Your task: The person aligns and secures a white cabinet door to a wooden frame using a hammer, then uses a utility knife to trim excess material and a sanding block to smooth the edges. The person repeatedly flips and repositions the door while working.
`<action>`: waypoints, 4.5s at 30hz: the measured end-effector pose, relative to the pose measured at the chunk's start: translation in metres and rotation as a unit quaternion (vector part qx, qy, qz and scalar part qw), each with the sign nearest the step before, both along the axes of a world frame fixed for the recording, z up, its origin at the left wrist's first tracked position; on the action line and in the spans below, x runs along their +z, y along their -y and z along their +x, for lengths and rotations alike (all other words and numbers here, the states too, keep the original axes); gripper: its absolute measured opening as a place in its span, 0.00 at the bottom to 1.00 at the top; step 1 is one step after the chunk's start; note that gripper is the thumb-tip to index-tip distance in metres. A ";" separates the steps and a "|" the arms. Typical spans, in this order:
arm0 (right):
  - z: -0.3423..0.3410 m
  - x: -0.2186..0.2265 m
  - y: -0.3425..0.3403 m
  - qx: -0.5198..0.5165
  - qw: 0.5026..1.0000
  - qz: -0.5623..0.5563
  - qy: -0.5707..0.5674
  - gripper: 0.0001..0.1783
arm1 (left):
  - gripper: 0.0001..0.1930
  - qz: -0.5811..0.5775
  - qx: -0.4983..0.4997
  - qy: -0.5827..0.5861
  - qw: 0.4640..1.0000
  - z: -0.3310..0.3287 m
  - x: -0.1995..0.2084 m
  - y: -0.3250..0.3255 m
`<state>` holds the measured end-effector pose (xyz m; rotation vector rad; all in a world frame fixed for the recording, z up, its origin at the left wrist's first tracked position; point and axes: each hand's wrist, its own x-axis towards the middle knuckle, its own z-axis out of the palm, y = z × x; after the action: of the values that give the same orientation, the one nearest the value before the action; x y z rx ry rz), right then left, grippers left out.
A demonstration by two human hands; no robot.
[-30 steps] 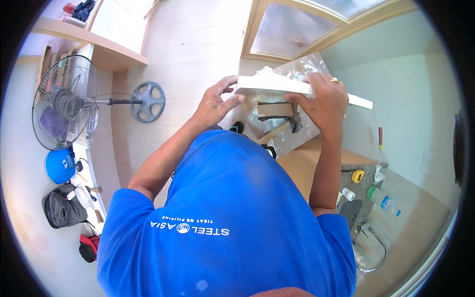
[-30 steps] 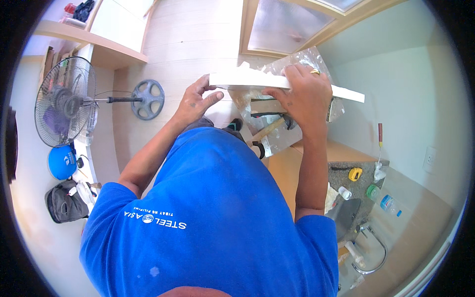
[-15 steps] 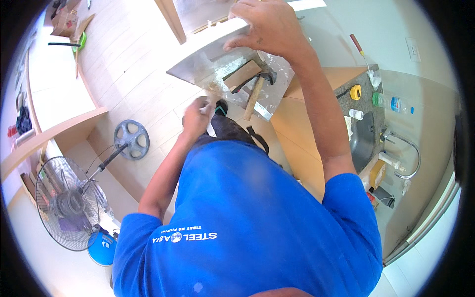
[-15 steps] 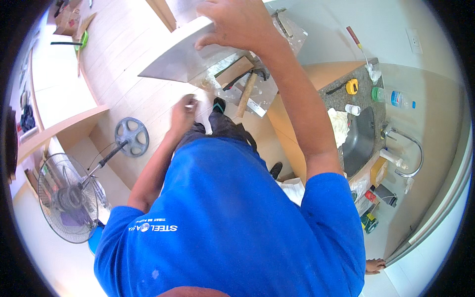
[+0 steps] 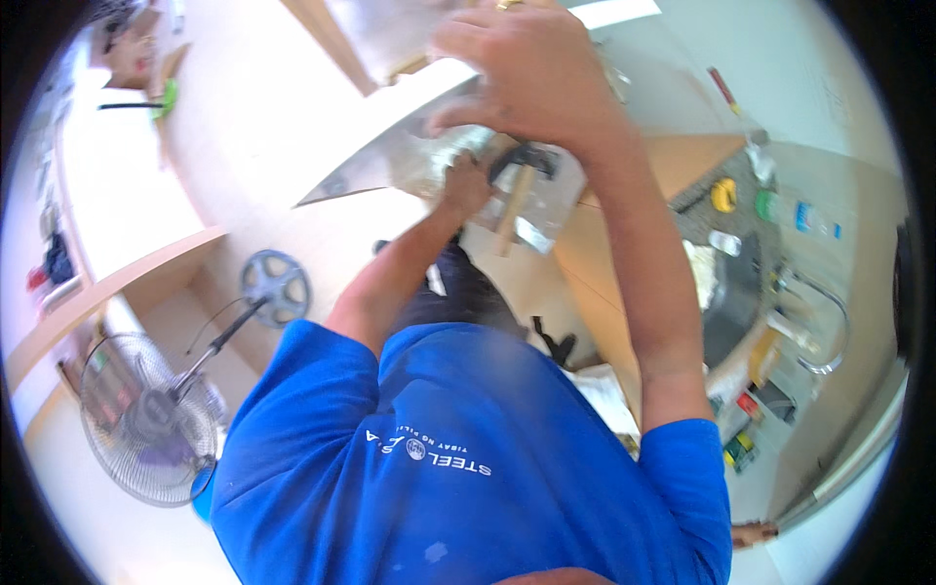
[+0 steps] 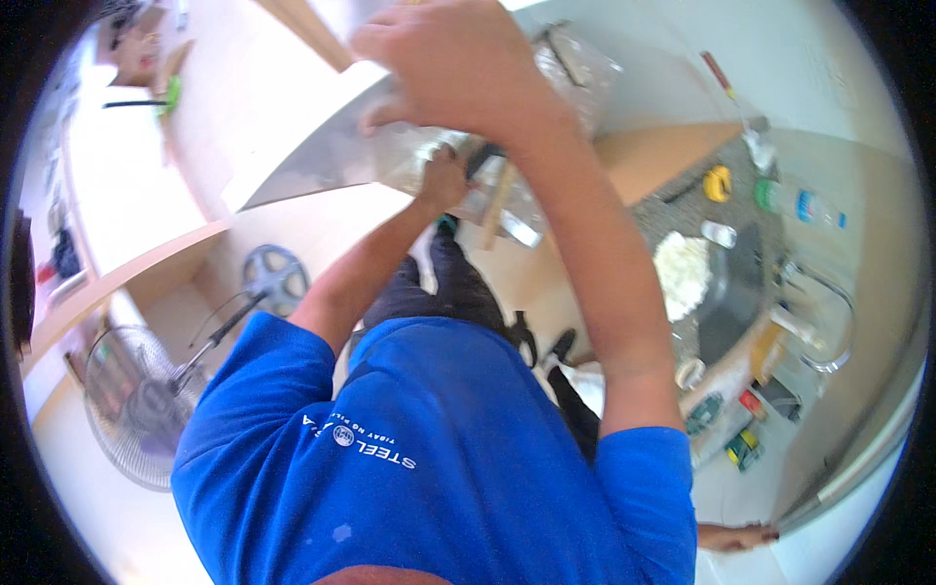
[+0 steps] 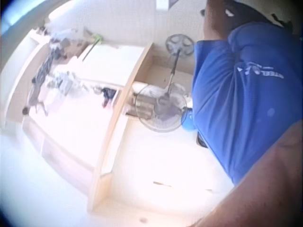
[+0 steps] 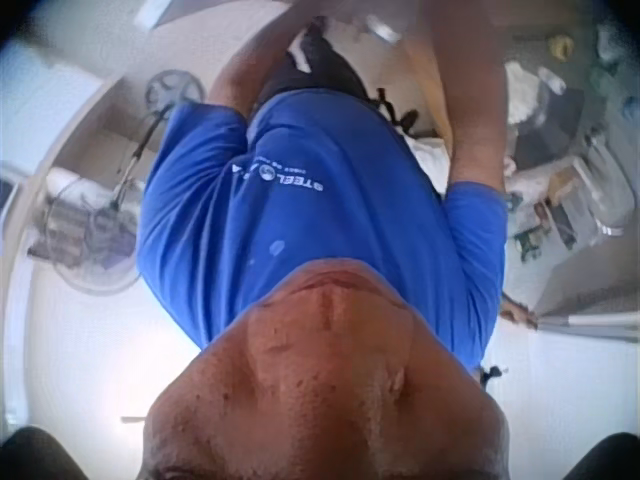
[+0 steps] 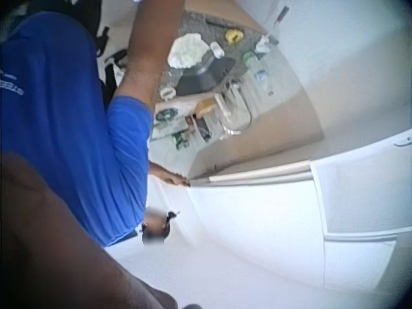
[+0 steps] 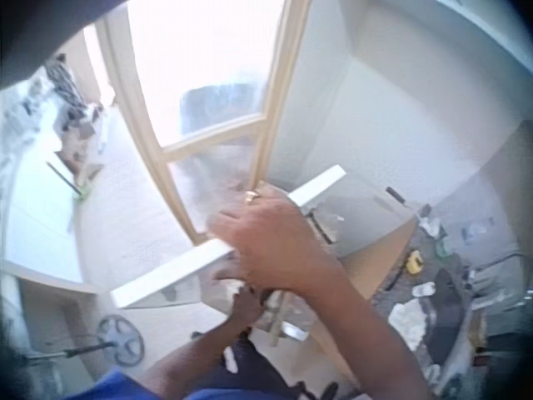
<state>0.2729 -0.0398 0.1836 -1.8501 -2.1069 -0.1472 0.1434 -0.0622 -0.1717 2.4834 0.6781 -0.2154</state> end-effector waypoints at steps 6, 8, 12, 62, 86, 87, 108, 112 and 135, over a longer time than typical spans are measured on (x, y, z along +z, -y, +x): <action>-0.003 -0.007 -0.015 -0.002 0.999 0.034 0.001 0.39 | 0.42 -0.220 0.049 0.061 0.972 -0.197 0.099 -0.037; -0.005 -0.010 -0.015 -0.021 0.998 0.057 -0.016 0.39 | 0.36 -0.319 0.176 0.066 0.929 -0.265 0.138 -0.050; -0.024 -0.020 -0.011 -0.143 0.984 0.082 -0.069 0.24 | 0.27 -0.298 0.330 0.156 0.882 -0.320 0.228 -0.074; -0.032 -0.046 -0.039 -0.226 0.910 0.322 -0.128 0.44 | 0.27 0.179 0.186 0.259 0.931 -0.241 0.385 -0.115; -0.037 -0.025 -0.039 -0.218 0.940 0.185 -0.184 0.39 | 0.27 0.216 0.336 0.137 0.907 -0.140 0.383 -0.121; -0.038 -0.023 -0.041 -0.222 0.939 0.192 -0.179 0.39 | 0.26 0.192 0.350 0.211 0.892 -0.142 0.388 -0.121; -0.032 -0.037 -0.057 -0.214 0.939 0.233 -0.139 0.25 | 0.36 0.229 0.421 0.082 0.874 -0.140 0.419 -0.091; -0.033 -0.038 -0.051 -0.208 0.942 0.216 -0.152 0.21 | 0.38 0.290 0.368 0.034 0.883 -0.142 0.403 -0.048; -0.040 -0.041 -0.039 -0.166 0.921 0.308 -0.173 0.04 | 0.29 0.161 0.469 0.032 0.868 -0.145 0.414 -0.109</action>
<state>0.2331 -0.0011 0.1430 -1.6618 -1.2946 -0.4653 -0.0011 0.0470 0.2423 2.1158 1.8997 0.3757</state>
